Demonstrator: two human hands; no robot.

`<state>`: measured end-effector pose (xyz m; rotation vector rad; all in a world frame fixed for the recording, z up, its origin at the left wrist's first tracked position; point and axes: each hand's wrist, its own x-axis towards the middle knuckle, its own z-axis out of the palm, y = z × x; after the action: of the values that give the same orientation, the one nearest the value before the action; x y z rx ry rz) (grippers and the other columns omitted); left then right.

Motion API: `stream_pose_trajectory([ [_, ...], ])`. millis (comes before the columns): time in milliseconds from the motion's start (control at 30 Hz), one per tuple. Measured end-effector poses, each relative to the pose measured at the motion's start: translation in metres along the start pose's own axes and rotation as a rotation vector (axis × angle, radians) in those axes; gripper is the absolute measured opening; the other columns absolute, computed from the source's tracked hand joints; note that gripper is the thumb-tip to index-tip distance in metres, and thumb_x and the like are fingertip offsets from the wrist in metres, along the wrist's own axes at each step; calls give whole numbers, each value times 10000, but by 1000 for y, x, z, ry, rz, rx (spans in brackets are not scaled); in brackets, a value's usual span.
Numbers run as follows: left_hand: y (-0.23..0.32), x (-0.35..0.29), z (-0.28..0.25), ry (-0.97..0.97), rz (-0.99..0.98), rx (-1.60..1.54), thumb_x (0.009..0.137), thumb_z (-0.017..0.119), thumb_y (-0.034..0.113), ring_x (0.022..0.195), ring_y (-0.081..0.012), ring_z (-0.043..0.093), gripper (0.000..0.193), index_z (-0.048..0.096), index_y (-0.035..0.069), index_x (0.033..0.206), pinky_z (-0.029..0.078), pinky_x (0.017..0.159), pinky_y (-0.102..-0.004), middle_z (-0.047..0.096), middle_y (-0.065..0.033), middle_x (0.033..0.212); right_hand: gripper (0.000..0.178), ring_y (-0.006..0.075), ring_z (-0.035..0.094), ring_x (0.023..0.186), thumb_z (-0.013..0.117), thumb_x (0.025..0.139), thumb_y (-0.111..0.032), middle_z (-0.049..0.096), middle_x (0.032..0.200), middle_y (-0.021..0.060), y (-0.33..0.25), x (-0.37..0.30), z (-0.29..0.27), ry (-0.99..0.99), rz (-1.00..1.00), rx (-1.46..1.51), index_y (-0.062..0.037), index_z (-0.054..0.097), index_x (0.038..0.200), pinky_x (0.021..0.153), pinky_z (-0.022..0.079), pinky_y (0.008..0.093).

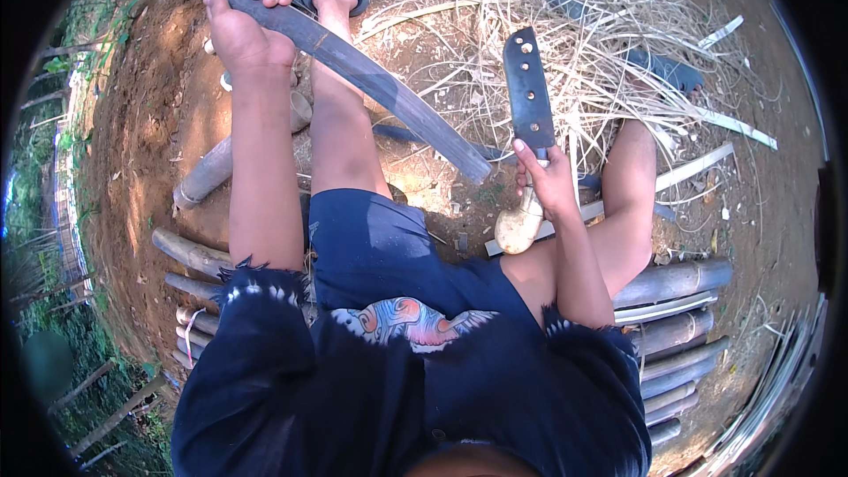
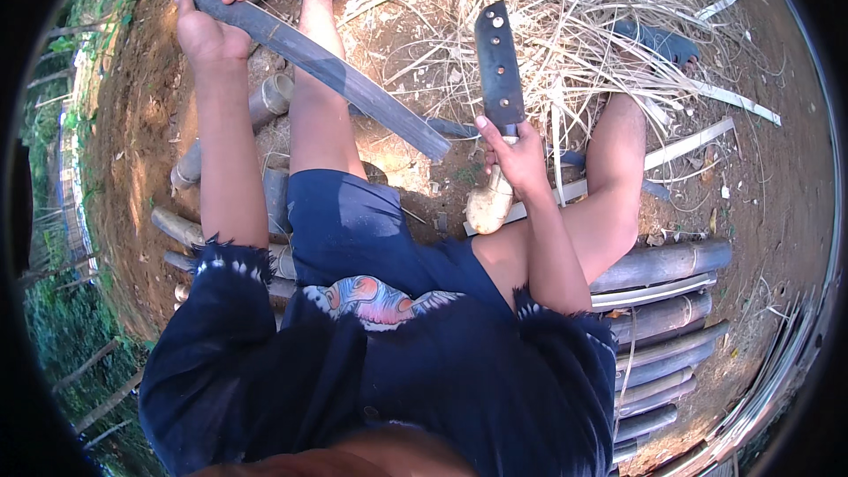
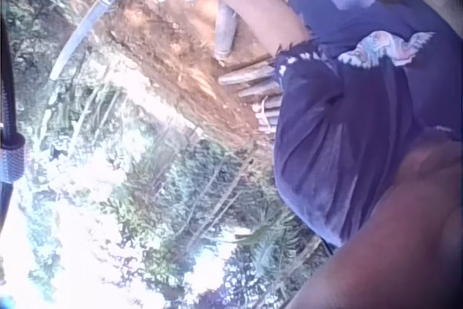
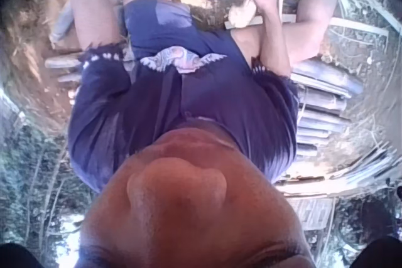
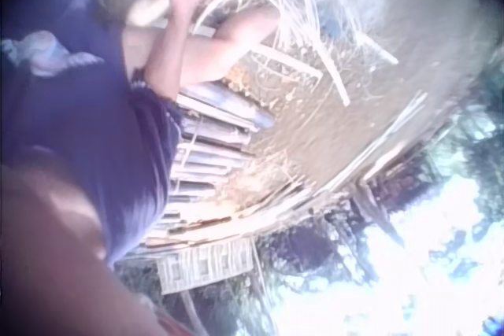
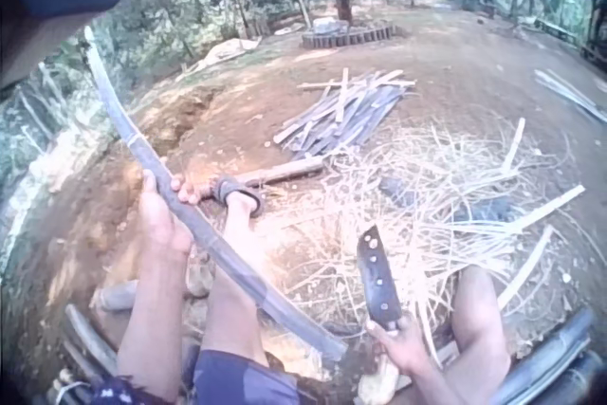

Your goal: The person shaves thin layers off a long bamboo strip using a blade, then uses the blade to smooth the edges of a larger curved piece of bamboo.

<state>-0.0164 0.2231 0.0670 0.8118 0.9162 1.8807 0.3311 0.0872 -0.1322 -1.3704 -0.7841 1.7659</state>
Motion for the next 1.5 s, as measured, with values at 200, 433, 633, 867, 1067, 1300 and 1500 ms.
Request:
stream_pose_trajectory([
  [200,3,-8,-29,143,61,20,1093,153,445,629,-177,413,431,406,97,1111,413,597,-352,426,-59,753,278,112,560,575,718,938,-158,710,899,138,-9,-22,18,-295,17,130,-2,575,1118,504,505,278],
  [433,-4,-82,-50,476,66,159,1100,145,408,771,-250,528,432,400,62,1057,497,739,-404,502,-115,840,249,105,580,607,754,890,-81,722,921,142,0,7,28,-196,29,307,7,610,1073,525,507,267],
  [633,17,-222,-84,706,-510,65,1074,402,407,1175,-358,589,634,250,-101,1421,544,990,-466,497,-277,1297,271,119,551,621,729,871,-9,611,809,67,-15,18,-4,72,2,289,-6,577,1097,507,480,265],
  [867,53,-330,-69,738,-1351,-134,1097,225,363,1245,-362,598,562,403,-112,1341,504,1058,-466,593,-284,1317,337,104,530,611,694,891,-5,579,774,18,3,39,-15,58,-86,145,-30,571,1203,525,477,262],
  [1067,37,-301,-70,-612,52,1661,958,610,388,1058,-239,601,499,536,-5,1257,502,841,-384,641,-126,1006,326,106,528,611,683,894,13,588,788,33,-2,48,-4,110,-45,92,1,578,1202,519,478,271],
  [1300,-14,-281,-113,-852,-351,1453,950,596,298,855,-381,676,360,470,36,1162,531,735,-488,640,-179,942,266,113,540,587,650,990,-237,623,774,81,-28,29,28,280,-184,79,19,584,1023,491,459,265],
  [1500,-15,-260,-96,-578,-500,1280,985,605,231,888,-466,655,307,493,36,1195,521,746,-514,668,-244,911,258,168,592,591,598,984,-74,654,764,147,-10,-17,18,303,-770,-812,78,614,1192,527,493,315],
])
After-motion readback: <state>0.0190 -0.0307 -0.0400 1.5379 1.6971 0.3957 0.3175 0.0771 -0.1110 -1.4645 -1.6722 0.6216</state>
